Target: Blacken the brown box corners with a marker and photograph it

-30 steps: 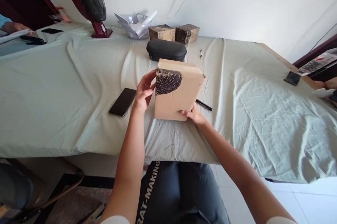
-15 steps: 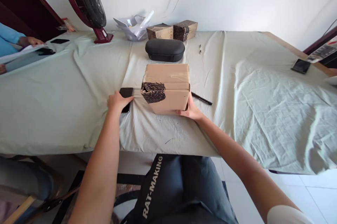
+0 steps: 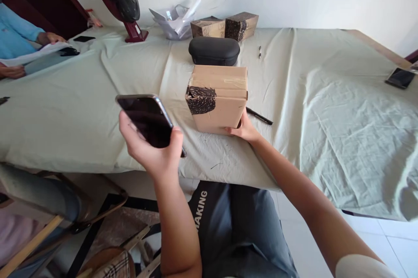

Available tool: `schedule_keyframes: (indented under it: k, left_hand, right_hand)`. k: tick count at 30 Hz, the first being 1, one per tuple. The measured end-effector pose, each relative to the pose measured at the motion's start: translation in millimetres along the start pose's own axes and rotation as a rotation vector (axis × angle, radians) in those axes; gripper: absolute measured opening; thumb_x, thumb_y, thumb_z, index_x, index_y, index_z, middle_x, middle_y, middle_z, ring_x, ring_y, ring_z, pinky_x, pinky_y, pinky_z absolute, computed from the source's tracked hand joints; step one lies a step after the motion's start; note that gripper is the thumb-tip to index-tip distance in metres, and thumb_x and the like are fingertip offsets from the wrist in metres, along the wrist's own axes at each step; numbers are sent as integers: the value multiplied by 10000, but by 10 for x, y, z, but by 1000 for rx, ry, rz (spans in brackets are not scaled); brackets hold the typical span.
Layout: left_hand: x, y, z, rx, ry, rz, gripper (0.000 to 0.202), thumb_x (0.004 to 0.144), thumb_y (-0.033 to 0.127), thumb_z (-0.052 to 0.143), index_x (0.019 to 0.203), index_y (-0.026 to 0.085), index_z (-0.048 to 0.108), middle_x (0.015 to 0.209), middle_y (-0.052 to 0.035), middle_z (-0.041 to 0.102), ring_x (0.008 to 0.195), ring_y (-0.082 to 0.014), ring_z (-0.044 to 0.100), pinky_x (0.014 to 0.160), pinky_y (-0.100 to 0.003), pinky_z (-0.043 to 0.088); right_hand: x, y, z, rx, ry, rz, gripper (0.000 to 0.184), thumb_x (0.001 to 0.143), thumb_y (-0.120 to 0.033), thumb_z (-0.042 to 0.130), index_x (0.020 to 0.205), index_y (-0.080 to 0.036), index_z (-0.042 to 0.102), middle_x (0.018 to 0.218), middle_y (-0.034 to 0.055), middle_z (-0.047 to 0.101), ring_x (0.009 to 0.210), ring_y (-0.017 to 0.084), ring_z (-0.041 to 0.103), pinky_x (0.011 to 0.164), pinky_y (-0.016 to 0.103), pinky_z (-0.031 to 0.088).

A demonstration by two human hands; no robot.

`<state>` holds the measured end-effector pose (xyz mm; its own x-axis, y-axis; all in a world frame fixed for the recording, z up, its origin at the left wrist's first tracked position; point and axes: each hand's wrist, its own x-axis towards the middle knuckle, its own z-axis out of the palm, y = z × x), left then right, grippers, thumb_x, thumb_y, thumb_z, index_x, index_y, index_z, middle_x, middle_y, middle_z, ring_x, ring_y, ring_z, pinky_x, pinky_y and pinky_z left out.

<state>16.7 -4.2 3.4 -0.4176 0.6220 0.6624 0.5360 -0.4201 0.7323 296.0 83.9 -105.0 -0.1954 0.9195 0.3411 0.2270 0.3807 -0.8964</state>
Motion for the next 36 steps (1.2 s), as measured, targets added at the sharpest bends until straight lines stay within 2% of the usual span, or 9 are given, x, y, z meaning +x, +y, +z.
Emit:
schedule_keyframes:
  k: [4,8,14,20,23,27,31,36]
  left_hand:
    - [-117,292,18,80,-41,-33,930,833,362,739,1657,291,314,1609,-135,528,1502,-380,564,1259,-594,493]
    - [-194,374,12,98,-23,-24,946,802,373,804,1642,275,380,1621,-150,544,1531,-382,538,1292,-594,458]
    - [-137,352,-9,121,-66,32,949,763,308,836,1615,288,419,1545,-130,608,1463,-379,598,1234,-603,521]
    - [-108,310,-22,50,-134,-19,988,776,266,832,1650,306,372,1606,-126,532,1534,-397,515,1300,-644,429]
    - [-29,254,-35,98,-106,-63,1008,748,299,838,1659,260,405,1595,-147,548,1520,-422,520,1311,-645,405]
    - [140,119,-76,279,-61,-181,993,714,394,820,1628,164,508,1468,-184,673,1380,-447,642,1229,-637,494]
    - [240,-36,-75,460,-190,-326,920,732,436,798,1567,121,578,1349,-214,737,1346,-493,663,1187,-668,517]
    - [171,-303,63,662,-507,-487,593,771,435,814,1292,171,707,1229,-261,762,1209,-566,699,997,-773,558]
  right_hand:
    - [14,-9,-6,-44,11,-22,1563,624,-854,882,1771,-400,-76,1863,90,141,1731,432,127,1377,719,191]
    - [22,-19,-4,-28,-3,-47,1561,644,-825,889,1768,-386,-101,1850,118,142,1708,453,188,1378,722,172]
    - [15,3,2,9,-7,-41,1532,662,-789,897,1771,-372,-73,1850,124,106,1703,449,175,1379,718,163]
    - [19,-14,-8,2,0,-35,1525,655,-781,899,1774,-354,-45,1855,126,97,1722,439,120,1385,702,166]
    - [16,-48,-11,27,4,-37,1475,664,-774,890,1768,-340,14,1853,132,115,1703,443,198,1384,692,187]
    - [5,-110,-2,123,17,16,1364,687,-797,840,1743,-333,112,1798,148,291,1642,444,344,1344,702,302]
    - [4,-162,8,159,41,55,1319,661,-791,845,1717,-335,199,1763,140,378,1614,450,390,1324,702,349]
    - [-19,-117,-18,280,53,111,1179,679,-759,836,1666,-324,358,1693,123,511,1547,448,496,1273,670,450]
